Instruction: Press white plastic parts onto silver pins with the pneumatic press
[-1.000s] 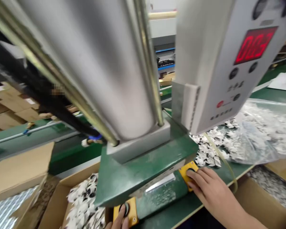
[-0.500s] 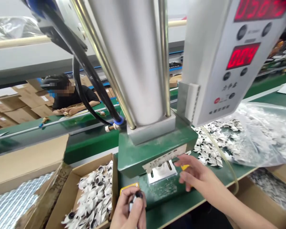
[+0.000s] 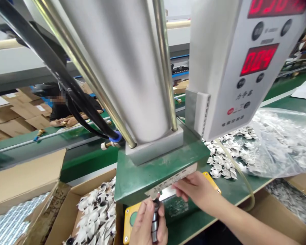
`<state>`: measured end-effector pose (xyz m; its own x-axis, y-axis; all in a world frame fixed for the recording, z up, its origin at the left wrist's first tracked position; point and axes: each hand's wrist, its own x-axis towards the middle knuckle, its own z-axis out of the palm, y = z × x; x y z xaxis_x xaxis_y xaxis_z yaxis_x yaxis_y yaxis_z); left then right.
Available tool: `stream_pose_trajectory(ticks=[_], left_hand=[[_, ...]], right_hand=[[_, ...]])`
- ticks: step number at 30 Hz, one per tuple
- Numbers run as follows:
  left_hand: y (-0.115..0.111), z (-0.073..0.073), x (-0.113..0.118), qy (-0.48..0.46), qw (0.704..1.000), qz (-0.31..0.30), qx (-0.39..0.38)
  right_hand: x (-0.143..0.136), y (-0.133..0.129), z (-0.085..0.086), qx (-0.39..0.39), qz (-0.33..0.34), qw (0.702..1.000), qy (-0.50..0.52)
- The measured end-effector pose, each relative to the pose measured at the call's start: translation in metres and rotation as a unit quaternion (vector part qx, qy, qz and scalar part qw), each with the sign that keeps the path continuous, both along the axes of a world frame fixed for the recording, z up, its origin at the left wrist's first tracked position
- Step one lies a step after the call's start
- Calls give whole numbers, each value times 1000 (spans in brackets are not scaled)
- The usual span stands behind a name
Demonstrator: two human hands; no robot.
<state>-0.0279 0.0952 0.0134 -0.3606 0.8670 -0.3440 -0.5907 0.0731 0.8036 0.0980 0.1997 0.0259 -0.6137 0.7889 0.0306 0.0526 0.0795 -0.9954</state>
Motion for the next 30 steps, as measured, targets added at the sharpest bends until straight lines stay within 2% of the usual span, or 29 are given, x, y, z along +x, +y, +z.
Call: stream_pose_trajectory(ticks=[4, 7, 15, 22, 25, 30], left_hand=[[3, -4, -2, -23, 1000, 2, 10], [6, -1, 2, -33, 999, 31, 0], [8, 8, 9, -13, 999, 32, -6], [11, 9, 9, -9, 999, 30, 8], [14, 14, 13, -8, 999, 24, 29], [6, 16, 10, -1, 1000, 13, 26]], right_hand=[[62, 17, -17, 13, -66, 996, -54], [81, 26, -29, 54, -100, 988, -106], [46, 7, -31, 171, -46, 972, -157], [37, 7, -37, 284, -50, 940, -185], [24, 13, -32, 364, -49, 902, -225], [3, 19, -19, 522, -13, 811, -265]])
